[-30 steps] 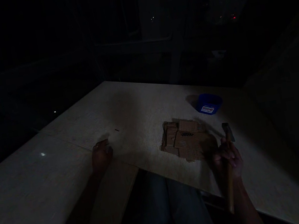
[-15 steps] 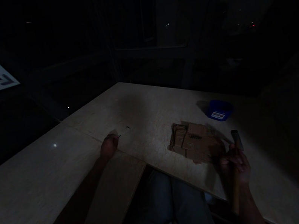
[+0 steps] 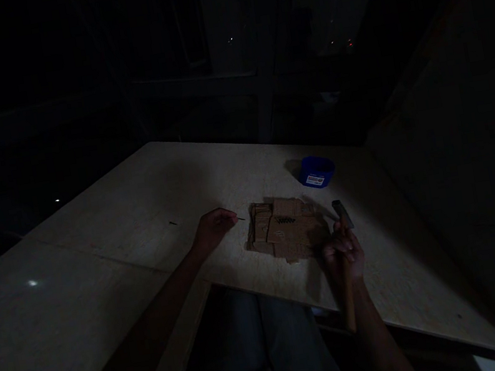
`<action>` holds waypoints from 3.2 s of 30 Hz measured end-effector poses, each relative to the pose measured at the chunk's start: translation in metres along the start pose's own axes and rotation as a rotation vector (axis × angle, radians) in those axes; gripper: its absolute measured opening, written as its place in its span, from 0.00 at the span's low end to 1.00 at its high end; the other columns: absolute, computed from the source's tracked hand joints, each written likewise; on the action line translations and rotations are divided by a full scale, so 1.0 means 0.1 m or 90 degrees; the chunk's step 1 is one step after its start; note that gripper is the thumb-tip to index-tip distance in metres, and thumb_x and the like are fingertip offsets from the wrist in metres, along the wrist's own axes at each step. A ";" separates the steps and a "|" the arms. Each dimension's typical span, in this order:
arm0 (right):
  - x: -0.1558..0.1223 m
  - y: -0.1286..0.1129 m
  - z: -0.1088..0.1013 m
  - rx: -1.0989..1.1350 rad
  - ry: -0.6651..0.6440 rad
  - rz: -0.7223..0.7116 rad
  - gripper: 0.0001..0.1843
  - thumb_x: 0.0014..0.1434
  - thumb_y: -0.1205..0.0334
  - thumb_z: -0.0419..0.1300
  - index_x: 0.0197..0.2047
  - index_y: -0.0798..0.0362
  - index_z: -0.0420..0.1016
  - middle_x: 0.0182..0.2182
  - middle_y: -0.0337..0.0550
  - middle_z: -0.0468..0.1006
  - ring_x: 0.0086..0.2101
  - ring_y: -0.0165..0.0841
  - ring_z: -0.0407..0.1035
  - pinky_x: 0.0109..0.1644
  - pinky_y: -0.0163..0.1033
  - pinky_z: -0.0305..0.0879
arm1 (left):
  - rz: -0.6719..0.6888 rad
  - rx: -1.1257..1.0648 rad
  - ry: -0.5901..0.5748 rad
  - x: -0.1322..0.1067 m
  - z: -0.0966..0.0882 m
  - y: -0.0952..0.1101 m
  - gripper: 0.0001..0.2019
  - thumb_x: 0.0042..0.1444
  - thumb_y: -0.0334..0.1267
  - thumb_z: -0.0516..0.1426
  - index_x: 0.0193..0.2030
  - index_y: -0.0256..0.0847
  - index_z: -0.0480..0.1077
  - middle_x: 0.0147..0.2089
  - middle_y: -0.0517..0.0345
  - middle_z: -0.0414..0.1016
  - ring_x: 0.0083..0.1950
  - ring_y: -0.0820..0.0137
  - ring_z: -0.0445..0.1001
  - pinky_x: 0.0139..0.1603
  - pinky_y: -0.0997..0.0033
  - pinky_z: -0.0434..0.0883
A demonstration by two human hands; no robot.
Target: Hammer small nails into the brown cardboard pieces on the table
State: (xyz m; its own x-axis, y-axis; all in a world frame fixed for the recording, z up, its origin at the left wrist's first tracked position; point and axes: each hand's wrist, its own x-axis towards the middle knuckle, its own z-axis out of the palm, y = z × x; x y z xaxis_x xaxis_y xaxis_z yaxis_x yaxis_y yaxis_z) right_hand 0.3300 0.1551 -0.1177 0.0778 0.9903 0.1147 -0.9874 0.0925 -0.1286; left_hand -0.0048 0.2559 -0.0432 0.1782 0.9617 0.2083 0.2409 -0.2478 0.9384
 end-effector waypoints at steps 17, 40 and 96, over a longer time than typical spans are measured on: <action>0.03 0.02 -0.12 0.147 -0.095 0.072 0.13 0.73 0.66 0.47 0.49 0.59 0.72 0.21 0.27 0.59 0.17 0.19 0.56 0.20 0.21 0.61 | 0.170 0.070 -0.102 0.24 1.06 -0.27 0.09 0.61 0.39 0.58 0.40 0.41 0.79 0.42 0.53 0.83 0.44 0.66 0.80 0.47 0.67 0.76; 0.05 0.10 0.06 0.049 0.037 0.081 0.06 0.71 0.68 0.53 0.43 0.58 0.71 0.20 0.25 0.60 0.17 0.17 0.57 0.22 0.17 0.62 | 0.311 0.153 -0.109 0.27 1.08 -0.53 0.10 0.65 0.36 0.56 0.47 0.45 0.79 0.47 0.53 0.81 0.48 0.68 0.79 0.51 0.68 0.77; 0.05 0.14 0.19 -0.054 0.117 0.069 0.09 0.67 0.70 0.58 0.35 0.52 0.65 0.18 0.23 0.61 0.15 0.14 0.57 0.21 0.16 0.59 | 0.235 0.110 -0.067 0.23 1.17 -0.61 0.13 0.60 0.36 0.62 0.51 0.45 0.77 0.43 0.55 0.82 0.46 0.68 0.80 0.52 0.65 0.77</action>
State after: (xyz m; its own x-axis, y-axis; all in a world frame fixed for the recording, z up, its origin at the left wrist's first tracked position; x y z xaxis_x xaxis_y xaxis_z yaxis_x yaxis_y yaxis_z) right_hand 0.3137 0.1595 -0.1000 0.0042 0.9964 -0.0851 -0.9767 -0.0142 -0.2139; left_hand 0.0964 0.2796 -0.1284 0.3766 0.7896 0.4845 0.2975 -0.5984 0.7439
